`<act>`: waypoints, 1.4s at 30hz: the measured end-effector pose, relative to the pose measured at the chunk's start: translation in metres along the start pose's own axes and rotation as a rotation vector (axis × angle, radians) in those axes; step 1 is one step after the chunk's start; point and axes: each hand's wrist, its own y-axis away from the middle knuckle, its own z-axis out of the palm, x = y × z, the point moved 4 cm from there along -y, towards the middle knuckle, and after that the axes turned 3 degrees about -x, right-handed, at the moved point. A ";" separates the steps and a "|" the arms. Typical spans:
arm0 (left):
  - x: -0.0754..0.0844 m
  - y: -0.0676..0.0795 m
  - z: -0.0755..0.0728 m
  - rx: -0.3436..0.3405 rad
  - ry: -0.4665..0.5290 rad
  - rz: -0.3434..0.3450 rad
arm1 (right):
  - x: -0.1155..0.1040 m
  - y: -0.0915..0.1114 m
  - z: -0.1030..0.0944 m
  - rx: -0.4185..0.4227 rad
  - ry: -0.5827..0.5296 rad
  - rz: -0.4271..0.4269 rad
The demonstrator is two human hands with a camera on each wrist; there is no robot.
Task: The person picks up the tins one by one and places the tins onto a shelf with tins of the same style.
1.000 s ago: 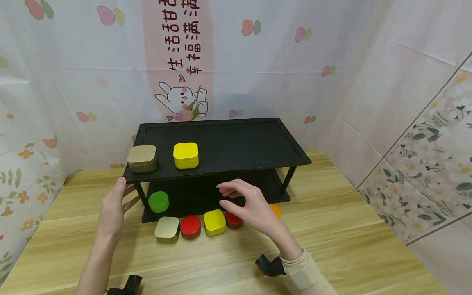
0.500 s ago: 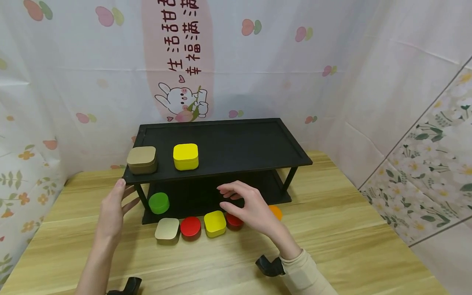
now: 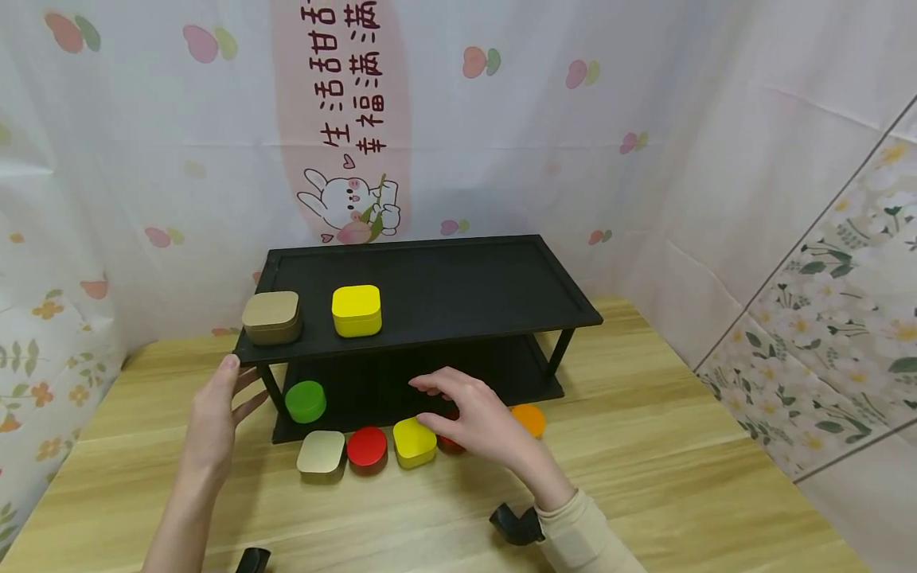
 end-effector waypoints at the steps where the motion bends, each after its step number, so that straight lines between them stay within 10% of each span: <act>1: -0.001 0.001 0.000 0.000 0.001 0.001 | 0.000 0.000 0.001 -0.007 0.002 0.006; 42: -0.001 0.001 0.001 -0.007 -0.019 0.010 | 0.016 0.000 0.026 -0.214 0.188 0.082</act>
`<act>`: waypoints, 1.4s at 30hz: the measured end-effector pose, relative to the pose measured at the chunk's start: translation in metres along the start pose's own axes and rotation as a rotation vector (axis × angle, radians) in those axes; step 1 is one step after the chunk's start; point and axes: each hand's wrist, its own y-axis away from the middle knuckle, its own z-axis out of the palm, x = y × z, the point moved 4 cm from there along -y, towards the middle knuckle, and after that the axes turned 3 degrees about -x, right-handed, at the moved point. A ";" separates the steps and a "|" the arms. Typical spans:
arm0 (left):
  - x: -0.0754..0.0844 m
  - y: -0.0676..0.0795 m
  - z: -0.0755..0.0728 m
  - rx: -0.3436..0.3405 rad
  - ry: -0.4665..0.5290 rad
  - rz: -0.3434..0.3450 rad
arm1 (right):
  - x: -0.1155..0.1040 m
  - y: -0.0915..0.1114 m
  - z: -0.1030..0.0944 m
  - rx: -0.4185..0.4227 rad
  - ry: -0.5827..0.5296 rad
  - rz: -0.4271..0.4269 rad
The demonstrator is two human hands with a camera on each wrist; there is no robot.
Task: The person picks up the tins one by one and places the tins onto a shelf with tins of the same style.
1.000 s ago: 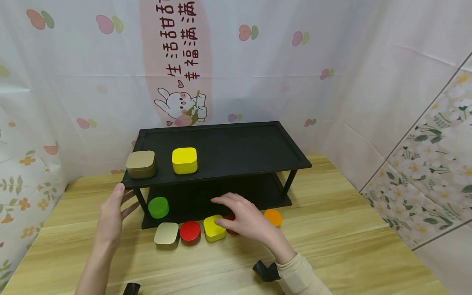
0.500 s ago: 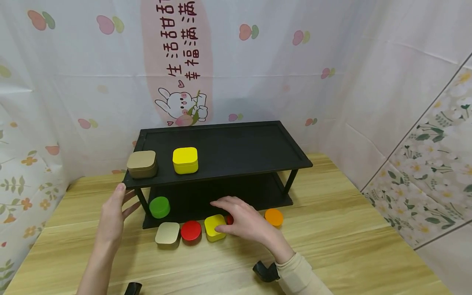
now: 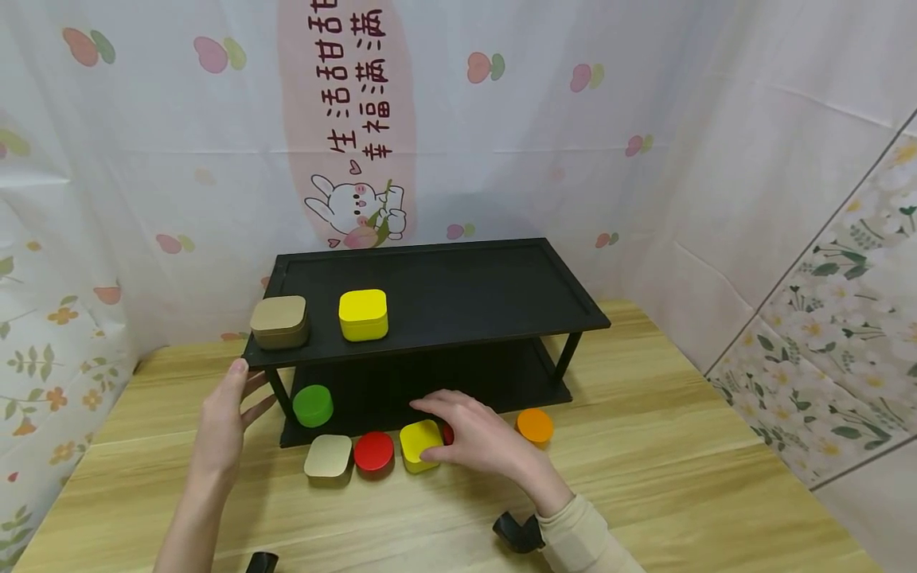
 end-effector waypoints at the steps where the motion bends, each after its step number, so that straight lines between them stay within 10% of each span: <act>1: 0.000 0.000 0.000 0.002 0.002 0.000 | 0.000 0.000 0.001 -0.004 -0.001 0.000; 42: 0.001 0.001 0.001 0.019 -0.011 -0.009 | 0.003 -0.004 0.014 -0.064 0.071 -0.007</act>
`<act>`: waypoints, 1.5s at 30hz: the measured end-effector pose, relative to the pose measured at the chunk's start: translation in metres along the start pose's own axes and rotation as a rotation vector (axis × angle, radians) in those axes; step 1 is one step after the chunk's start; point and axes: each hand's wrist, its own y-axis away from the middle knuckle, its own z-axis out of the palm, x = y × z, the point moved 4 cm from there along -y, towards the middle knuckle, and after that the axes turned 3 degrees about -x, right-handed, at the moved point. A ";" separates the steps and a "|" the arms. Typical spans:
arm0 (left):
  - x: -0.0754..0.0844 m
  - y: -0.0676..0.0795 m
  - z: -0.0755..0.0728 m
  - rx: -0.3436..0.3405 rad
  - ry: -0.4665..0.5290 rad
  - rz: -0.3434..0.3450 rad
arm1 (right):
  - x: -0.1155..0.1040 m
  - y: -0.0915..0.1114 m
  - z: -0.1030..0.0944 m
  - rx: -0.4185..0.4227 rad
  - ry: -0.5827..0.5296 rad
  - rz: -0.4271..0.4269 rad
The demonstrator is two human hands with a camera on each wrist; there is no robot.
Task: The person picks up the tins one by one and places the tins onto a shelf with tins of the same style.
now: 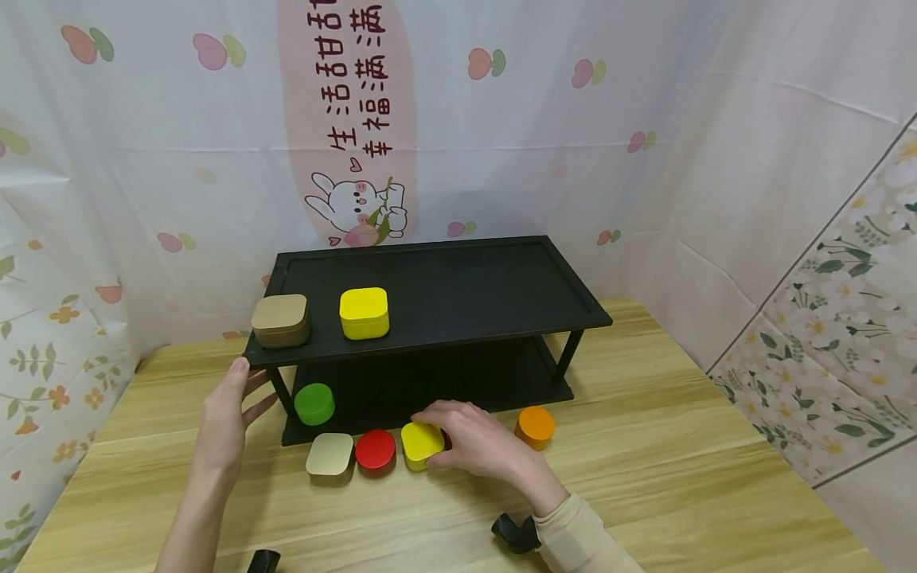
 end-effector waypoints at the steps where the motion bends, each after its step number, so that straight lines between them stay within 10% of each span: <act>1: 0.000 0.000 0.000 0.001 -0.001 0.003 | 0.000 0.000 0.000 0.001 -0.002 -0.002; 45: 0.000 0.001 0.000 -0.011 -0.009 0.000 | -0.019 0.017 -0.039 0.171 -0.084 -0.065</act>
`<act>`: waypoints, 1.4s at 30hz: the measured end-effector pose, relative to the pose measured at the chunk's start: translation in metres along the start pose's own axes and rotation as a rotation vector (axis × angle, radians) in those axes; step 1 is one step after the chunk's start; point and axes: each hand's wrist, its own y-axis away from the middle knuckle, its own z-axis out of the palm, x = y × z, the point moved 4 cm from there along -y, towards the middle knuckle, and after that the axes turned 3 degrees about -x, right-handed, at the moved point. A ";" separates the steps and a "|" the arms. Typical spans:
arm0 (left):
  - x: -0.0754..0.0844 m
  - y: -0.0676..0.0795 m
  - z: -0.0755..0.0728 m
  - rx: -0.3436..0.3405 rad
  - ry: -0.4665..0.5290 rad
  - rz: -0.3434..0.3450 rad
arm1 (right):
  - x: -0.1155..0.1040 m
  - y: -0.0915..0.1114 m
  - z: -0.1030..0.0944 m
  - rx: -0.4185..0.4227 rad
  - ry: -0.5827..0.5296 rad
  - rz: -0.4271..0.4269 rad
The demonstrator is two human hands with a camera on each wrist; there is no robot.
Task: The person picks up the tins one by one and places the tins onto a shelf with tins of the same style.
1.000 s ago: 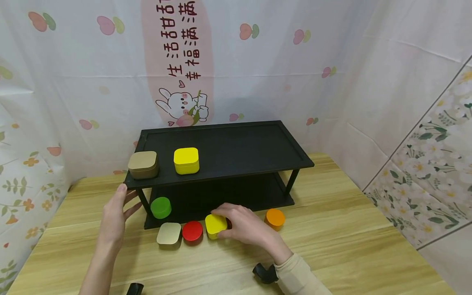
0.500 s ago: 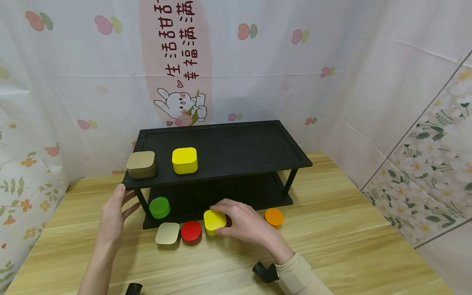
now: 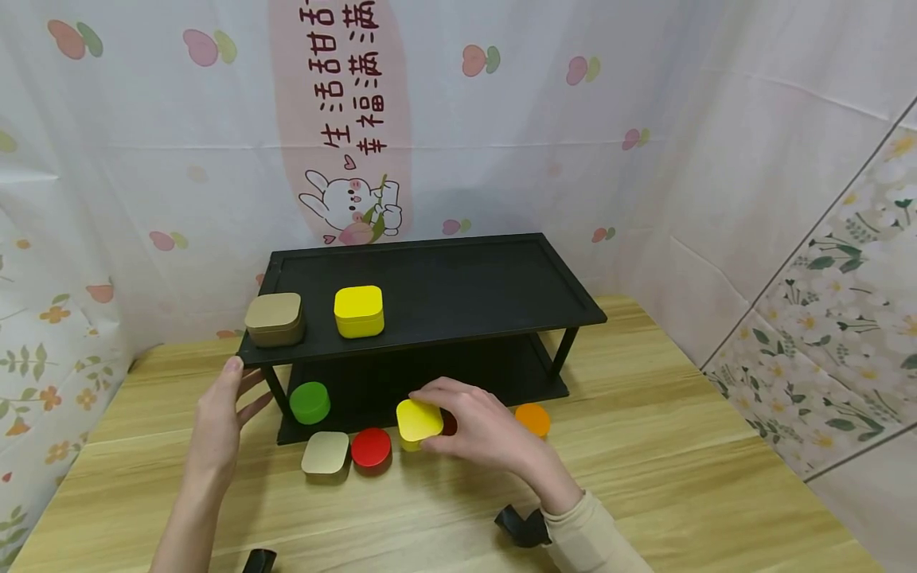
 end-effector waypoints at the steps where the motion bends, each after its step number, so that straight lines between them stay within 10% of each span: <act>1: 0.000 0.000 0.000 0.000 -0.001 0.000 | 0.000 0.000 -0.001 0.005 -0.002 -0.003; 42: 0.001 -0.001 -0.001 0.000 0.036 -0.002 | -0.011 0.019 -0.041 0.098 -0.112 -0.048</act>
